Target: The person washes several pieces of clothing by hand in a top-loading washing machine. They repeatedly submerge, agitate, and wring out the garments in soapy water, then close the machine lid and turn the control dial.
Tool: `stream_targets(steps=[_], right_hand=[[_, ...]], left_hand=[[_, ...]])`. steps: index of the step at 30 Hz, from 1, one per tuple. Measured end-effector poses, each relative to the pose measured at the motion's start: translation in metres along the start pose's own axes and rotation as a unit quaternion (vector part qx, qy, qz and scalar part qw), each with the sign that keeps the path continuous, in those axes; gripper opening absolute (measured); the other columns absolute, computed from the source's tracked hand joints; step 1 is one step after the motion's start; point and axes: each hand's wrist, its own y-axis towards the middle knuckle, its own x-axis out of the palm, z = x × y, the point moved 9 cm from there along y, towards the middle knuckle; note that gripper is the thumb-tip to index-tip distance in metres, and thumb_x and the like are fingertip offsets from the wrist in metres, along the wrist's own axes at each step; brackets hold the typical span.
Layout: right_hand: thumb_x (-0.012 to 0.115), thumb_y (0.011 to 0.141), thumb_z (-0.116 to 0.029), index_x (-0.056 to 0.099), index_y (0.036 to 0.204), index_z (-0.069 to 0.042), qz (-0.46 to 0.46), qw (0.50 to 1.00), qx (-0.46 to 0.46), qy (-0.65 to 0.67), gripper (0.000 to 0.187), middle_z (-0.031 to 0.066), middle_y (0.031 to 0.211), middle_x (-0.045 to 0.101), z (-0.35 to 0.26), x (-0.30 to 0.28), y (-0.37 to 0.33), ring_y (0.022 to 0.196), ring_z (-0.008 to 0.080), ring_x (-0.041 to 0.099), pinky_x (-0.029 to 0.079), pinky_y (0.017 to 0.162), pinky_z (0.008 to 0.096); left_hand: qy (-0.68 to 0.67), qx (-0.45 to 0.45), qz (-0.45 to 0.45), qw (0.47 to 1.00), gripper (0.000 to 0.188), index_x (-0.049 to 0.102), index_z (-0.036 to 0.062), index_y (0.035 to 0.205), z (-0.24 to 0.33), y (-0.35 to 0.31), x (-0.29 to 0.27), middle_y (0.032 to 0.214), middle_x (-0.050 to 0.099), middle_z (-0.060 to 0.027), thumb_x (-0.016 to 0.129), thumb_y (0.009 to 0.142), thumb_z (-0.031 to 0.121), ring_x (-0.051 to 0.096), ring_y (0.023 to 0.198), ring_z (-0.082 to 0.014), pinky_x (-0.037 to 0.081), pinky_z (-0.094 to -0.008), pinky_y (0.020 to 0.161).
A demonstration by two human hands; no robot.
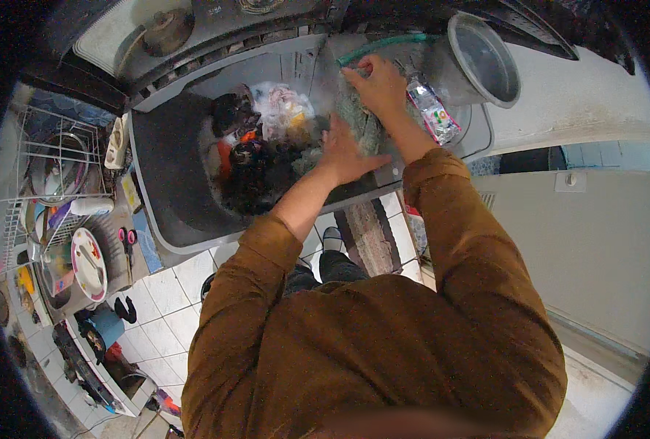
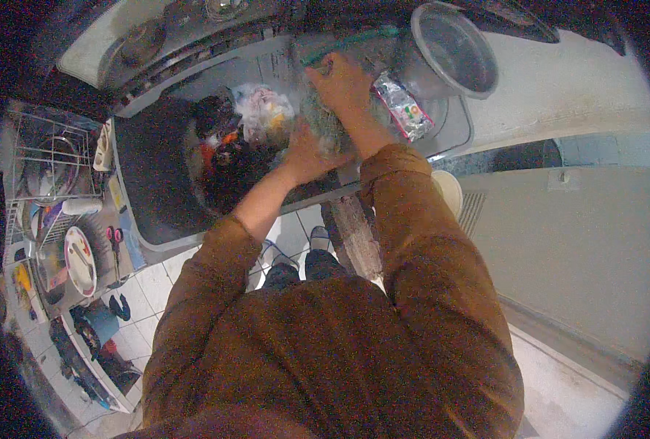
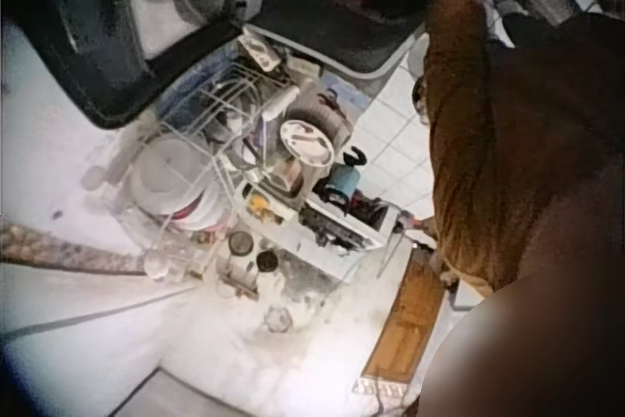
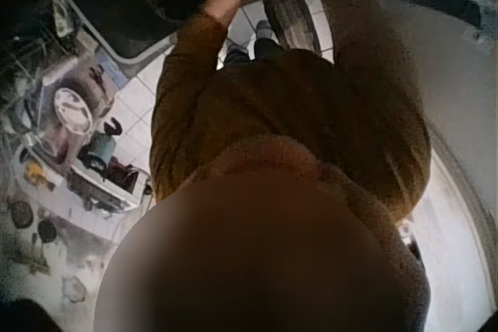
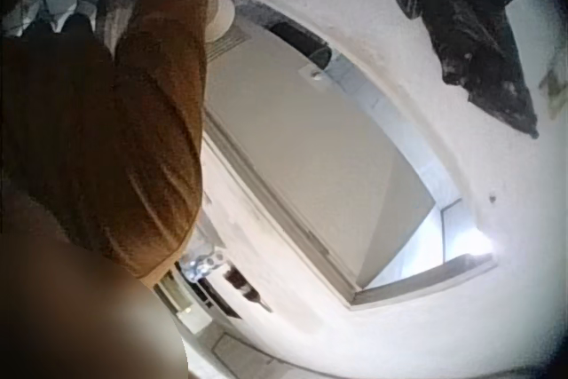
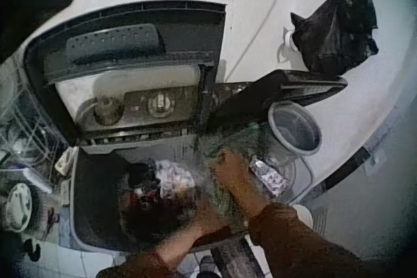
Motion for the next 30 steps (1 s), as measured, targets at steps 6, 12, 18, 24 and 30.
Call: stream_targets(steps=[6,12,18,24,30], right_hand=[[0.058,0.074,-0.057,0.062,0.100,-0.004,-0.225,0.962,0.053,0.142,0.059,0.0182,0.101,0.061,0.050,0.014,-0.007,0.093,0.0308,0.058,0.043,0.083,0.0380],[0.061,0.074,-0.051,0.057,0.109,-0.002,-0.320,0.900,0.199,0.218,0.060,0.0145,0.103,0.061,0.058,-0.017,-0.086,0.094,0.0255,0.059,0.044,0.083,0.0368],[0.061,0.079,-0.033,0.057,0.106,-0.006,-0.239,0.596,0.422,0.640,0.040,0.0084,0.100,0.063,0.010,-0.005,-0.144,0.090,0.0229,0.060,0.049,0.080,0.0359],[0.058,0.083,-0.030,0.056,0.103,-0.007,-0.204,0.498,0.366,0.759,0.031,0.0086,0.098,0.061,-0.062,-0.055,-0.127,0.091,0.0221,0.060,0.049,0.079,0.0345],[0.055,0.088,-0.030,0.054,0.105,-0.004,-0.342,0.525,0.160,0.763,0.031,0.0098,0.101,0.060,-0.136,-0.064,-0.070,0.092,0.0206,0.059,0.047,0.084,0.0341]], left_hand=[[0.017,-0.011,0.015,1.000,0.095,0.033,-0.0126,0.124,0.013,-0.012,-0.027,0.120,0.039,-0.0292,0.066,0.067,0.056,0.035,0.118,-0.0435,0.032,-0.0440,0.099],[0.008,0.003,0.031,0.999,0.081,0.014,-0.0107,0.134,0.013,-0.021,-0.024,0.132,0.031,-0.0316,0.060,0.081,0.029,0.043,0.115,-0.0421,0.036,-0.0399,0.097],[-0.111,0.056,-0.045,0.991,0.074,0.010,0.0050,0.141,0.014,-0.040,-0.037,0.130,0.040,-0.0242,0.053,0.080,0.004,0.040,0.120,-0.0381,0.035,-0.0399,0.098],[-0.090,0.178,0.129,0.971,0.074,0.017,0.0065,0.140,0.047,-0.079,-0.110,0.124,0.046,-0.0240,0.060,0.080,0.017,0.046,0.116,-0.0362,0.035,-0.0389,0.096],[-0.320,0.018,0.184,0.929,0.044,0.049,-0.0028,0.112,0.018,-0.067,-0.126,0.103,0.059,-0.0118,0.062,0.083,0.028,0.059,0.092,-0.0218,0.046,-0.0327,0.080]])
